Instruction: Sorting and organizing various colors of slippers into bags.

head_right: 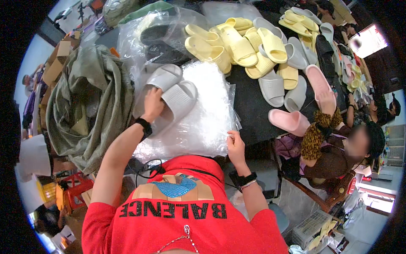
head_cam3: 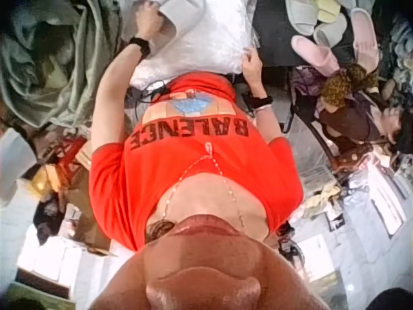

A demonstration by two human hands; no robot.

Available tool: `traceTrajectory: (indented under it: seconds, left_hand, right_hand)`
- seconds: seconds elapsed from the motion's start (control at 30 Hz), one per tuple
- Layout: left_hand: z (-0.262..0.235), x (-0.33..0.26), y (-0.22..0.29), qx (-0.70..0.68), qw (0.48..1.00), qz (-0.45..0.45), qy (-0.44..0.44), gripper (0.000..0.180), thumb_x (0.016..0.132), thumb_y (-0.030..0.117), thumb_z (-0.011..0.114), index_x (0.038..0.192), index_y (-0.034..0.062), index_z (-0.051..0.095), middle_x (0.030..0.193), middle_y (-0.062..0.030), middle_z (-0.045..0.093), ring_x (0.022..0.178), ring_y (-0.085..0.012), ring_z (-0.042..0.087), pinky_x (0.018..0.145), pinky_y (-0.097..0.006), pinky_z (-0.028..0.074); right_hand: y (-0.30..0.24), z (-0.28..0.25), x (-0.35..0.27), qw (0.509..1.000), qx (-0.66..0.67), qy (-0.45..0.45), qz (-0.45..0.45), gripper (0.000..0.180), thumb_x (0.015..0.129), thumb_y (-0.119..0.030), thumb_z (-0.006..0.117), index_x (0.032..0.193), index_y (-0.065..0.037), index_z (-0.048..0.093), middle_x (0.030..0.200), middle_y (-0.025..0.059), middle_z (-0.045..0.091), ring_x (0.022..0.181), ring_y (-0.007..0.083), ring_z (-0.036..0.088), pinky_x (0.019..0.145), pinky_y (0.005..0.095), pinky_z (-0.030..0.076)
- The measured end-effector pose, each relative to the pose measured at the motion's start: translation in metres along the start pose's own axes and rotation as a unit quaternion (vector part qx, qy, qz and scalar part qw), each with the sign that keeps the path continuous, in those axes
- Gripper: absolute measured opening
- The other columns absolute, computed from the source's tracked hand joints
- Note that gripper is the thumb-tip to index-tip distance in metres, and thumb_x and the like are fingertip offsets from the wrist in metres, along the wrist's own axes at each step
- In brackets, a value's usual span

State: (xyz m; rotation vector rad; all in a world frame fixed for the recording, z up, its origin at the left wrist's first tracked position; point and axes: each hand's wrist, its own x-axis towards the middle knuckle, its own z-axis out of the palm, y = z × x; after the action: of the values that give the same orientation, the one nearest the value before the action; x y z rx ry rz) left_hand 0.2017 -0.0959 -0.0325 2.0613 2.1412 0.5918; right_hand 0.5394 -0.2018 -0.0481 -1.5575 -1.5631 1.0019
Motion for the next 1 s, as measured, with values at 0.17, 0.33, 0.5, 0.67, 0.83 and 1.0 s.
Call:
traceTrajectory:
  seconds: [0.17, 0.33, 0.5, 0.67, 0.83, 1.0]
  left_hand:
    - [-0.024, 0.005, 0.011, -0.087, 0.99, 0.077, 0.075, 0.025, 0.066, 0.001, 0.051, 0.091, -0.0008, 0.056, 0.095, -0.0186, 0.054, 0.092, -0.0379, 0.049, 0.077, -0.047, 0.04]
    - [-0.025, -0.007, 0.094, -0.169, 0.977, 0.126, -0.017, 0.022, 0.066, 0.003, 0.051, 0.087, -0.0013, 0.055, 0.093, -0.0196, 0.054, 0.09, -0.0376, 0.05, 0.077, -0.045, 0.042]
    - [0.038, -0.008, 0.124, -0.103, 0.973, 0.152, -0.142, 0.029, 0.066, 0.004, 0.054, 0.095, 0.0022, 0.055, 0.096, -0.015, 0.053, 0.093, -0.0333, 0.05, 0.08, -0.044, 0.042]
    - [0.037, -0.007, 0.108, -0.051, 0.968, 0.194, -0.149, 0.029, 0.068, 0.005, 0.053, 0.098, 0.0041, 0.054, 0.1, -0.0118, 0.052, 0.097, -0.0307, 0.048, 0.081, -0.044, 0.041]
    - [0.041, -0.007, 0.092, -0.07, 0.966, 0.222, -0.114, 0.024, 0.068, 0.005, 0.054, 0.091, 0.0051, 0.056, 0.097, -0.0111, 0.053, 0.096, -0.0294, 0.05, 0.078, -0.044, 0.042]
    - [0.017, -0.001, 0.028, 0.008, 0.984, 0.175, -0.04, 0.028, 0.066, 0.002, 0.054, 0.093, 0.0078, 0.058, 0.098, -0.0106, 0.054, 0.093, -0.0312, 0.051, 0.075, -0.044, 0.043]
  right_hand:
    - [-0.016, -0.003, -0.008, 0.987, 0.095, -0.051, 0.121, 0.035, 0.082, -0.009, 0.057, 0.116, -0.006, 0.052, 0.103, 0.0094, 0.054, 0.076, 0.014, 0.053, 0.067, 0.0263, 0.046]
    - [-0.02, 0.007, -0.017, 0.986, 0.106, -0.11, 0.066, 0.047, 0.077, -0.008, 0.06, 0.122, -0.005, 0.049, 0.114, 0.0111, 0.05, 0.084, 0.017, 0.055, 0.073, 0.0269, 0.047]
    - [0.006, 0.006, -0.008, 0.998, -0.004, -0.057, 0.001, 0.027, 0.076, -0.001, 0.056, 0.103, 0.0, 0.059, 0.107, 0.0127, 0.054, 0.085, 0.0156, 0.056, 0.078, 0.0262, 0.045]
    - [-0.008, 0.001, -0.014, 0.964, 0.133, -0.125, 0.192, 0.026, 0.082, -0.006, 0.056, 0.107, -0.002, 0.056, 0.09, 0.0078, 0.057, 0.08, 0.0134, 0.057, 0.068, 0.0249, 0.047]
    - [-0.021, 0.006, -0.017, 0.931, 0.197, -0.222, 0.214, 0.027, 0.083, -0.008, 0.056, 0.109, -0.003, 0.055, 0.073, 0.0012, 0.056, 0.061, 0.009, 0.053, 0.059, 0.0225, 0.047]
    - [0.002, -0.006, -0.019, 0.964, 0.118, -0.194, 0.141, 0.023, 0.083, -0.007, 0.055, 0.105, -0.003, 0.059, 0.069, 0.0006, 0.055, 0.059, 0.0074, 0.05, 0.055, 0.022, 0.043]
